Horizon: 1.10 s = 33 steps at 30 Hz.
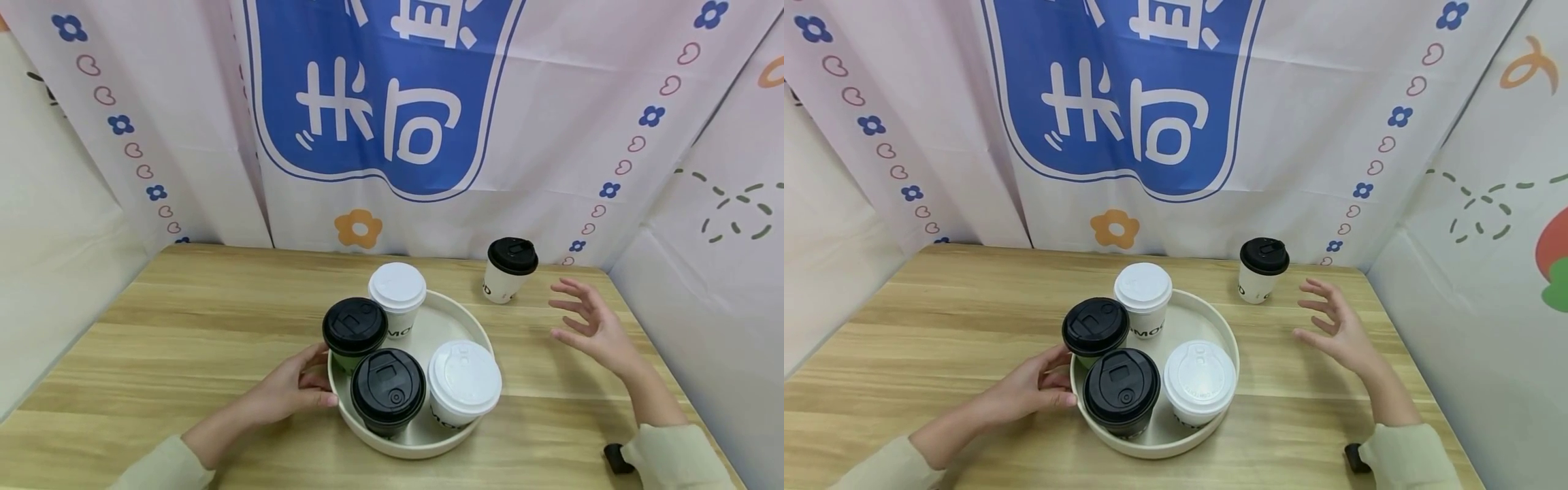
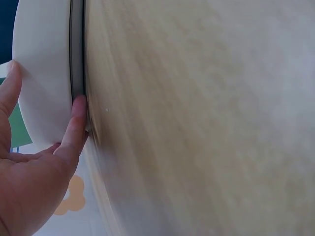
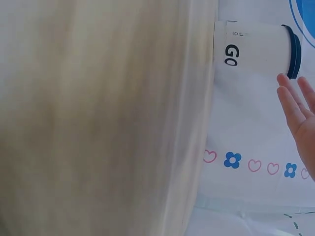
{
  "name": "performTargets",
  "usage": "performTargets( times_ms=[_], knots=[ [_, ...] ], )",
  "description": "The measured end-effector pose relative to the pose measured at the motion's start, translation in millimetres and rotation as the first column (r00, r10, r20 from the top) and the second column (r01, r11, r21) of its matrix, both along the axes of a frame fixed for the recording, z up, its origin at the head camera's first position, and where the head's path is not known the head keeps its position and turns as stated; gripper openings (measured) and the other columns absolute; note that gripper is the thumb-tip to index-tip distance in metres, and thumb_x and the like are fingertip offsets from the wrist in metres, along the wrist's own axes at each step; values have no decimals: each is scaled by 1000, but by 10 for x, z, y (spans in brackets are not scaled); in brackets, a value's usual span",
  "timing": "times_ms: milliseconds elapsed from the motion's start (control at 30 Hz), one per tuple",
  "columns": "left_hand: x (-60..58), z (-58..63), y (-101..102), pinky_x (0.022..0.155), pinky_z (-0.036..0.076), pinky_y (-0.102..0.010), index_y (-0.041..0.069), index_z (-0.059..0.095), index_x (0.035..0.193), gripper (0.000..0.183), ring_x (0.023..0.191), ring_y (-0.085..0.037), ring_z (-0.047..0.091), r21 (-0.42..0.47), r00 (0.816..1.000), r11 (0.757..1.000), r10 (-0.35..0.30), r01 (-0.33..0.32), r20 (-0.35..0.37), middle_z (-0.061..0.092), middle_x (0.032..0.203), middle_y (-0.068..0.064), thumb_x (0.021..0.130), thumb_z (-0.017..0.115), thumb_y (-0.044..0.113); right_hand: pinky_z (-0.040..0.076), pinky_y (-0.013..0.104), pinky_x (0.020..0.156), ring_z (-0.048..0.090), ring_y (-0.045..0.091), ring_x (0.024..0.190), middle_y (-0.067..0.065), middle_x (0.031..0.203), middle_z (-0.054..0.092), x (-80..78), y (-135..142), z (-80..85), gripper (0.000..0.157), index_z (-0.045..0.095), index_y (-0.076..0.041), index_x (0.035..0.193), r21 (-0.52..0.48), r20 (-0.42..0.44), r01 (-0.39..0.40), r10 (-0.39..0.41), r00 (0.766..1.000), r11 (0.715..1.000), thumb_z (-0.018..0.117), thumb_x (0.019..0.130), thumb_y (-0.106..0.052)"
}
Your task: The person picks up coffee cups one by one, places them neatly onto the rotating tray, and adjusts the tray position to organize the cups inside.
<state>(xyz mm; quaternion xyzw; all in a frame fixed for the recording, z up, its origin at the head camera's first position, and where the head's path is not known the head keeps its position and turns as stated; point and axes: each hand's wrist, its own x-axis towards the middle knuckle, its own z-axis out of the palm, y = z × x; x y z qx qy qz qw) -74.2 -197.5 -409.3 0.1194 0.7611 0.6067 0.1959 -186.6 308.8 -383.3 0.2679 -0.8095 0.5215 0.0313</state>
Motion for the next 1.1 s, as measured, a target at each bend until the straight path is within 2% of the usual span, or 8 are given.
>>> performTargets(
  times_ms=[100, 233, 333, 400, 467, 600, 733, 1100],
  knots=[
    [-5, -2, -1, 89, 56, -23, -9, 9, 155, 106, 114, -31, 65, -1, 1000, 1000, 1, -1, 1, 27, 152, -40, 84, 81, 21, 44, 6, 92, 54, -3, 123, -5, 145, 46, -69, 22, 19, 86, 26, -11, 155, 38, 2, 17, -17, 1000, 999, 70, 85, 10],
    [-7, -2, -1, 89, 56, -23, -9, 9, 155, 106, 113, -31, 65, 0, 1000, 1000, 1, -1, 6, 27, 152, -40, 83, 81, 21, 47, 14, 92, 52, -5, 121, -8, 143, 45, -173, 33, 70, 88, 24, -17, 156, 124, -2, 66, -66, 998, 990, 73, 86, 4],
    [-5, -4, 0, 89, 56, -23, -10, 9, 155, 106, 113, -31, 65, 3, 1000, 1000, -2, 2, 5, 27, 152, -40, 83, 81, 20, 52, 42, 100, 51, -7, 119, -6, 143, 44, -265, 32, 107, 90, 22, -20, 157, 166, -2, 96, -97, 995, 981, 74, 86, 0],
    [-5, -5, 1, 89, 56, -23, -10, 9, 155, 106, 113, -32, 65, 6, 1000, 1000, -5, 5, 4, 27, 152, -40, 84, 81, 20, 46, 63, 101, 50, -8, 118, 2, 144, 43, -333, 30, 120, 91, 20, -21, 158, 172, 5, 103, -105, 994, 980, 74, 87, -1],
    [-4, -4, 1, 89, 56, -23, -9, 9, 155, 105, 114, -32, 65, 9, 1000, 1000, -5, 5, 3, 27, 152, -40, 84, 81, 20, 38, 76, 98, 49, -7, 117, 12, 146, 41, -402, 27, 125, 92, 19, -20, 158, 166, 23, 103, -108, 994, 981, 74, 87, -3],
    [-3, 0, -1, 89, 57, -23, -9, 10, 155, 105, 113, -31, 65, 7, 1000, 1000, -4, 4, 1, 27, 152, -40, 84, 81, 21, 35, 78, 99, 51, 24, 127, 23, 149, 35, -532, 14, 111, 95, 13, -19, 159, 180, 65, 99, -112, 992, 979, 75, 88, -6],
    [4, -3, -5, 89, 57, -23, -9, 11, 155, 104, 112, -31, 65, 10, 1000, 1000, -4, 4, -2, 26, 153, -40, 84, 81, 22, 32, 78, 101, 40, 53, 133, 27, 152, 32, -649, -38, 83, 100, 8, -15, 159, 193, 97, 92, -113, 989, 977, 76, 87, -8],
    [11, -38, -13, 89, 57, -23, -9, 9, 155, 105, 113, -33, 65, 35, 1000, 999, 0, 1, -13, 25, 152, -41, 83, 81, 19, 33, 77, 103, 39, 55, 134, 32, 156, 25, -864, -231, 30, 107, 3, -14, 159, 208, 152, 91, -125, 981, 974, 79, 84, -10]
  ],
)
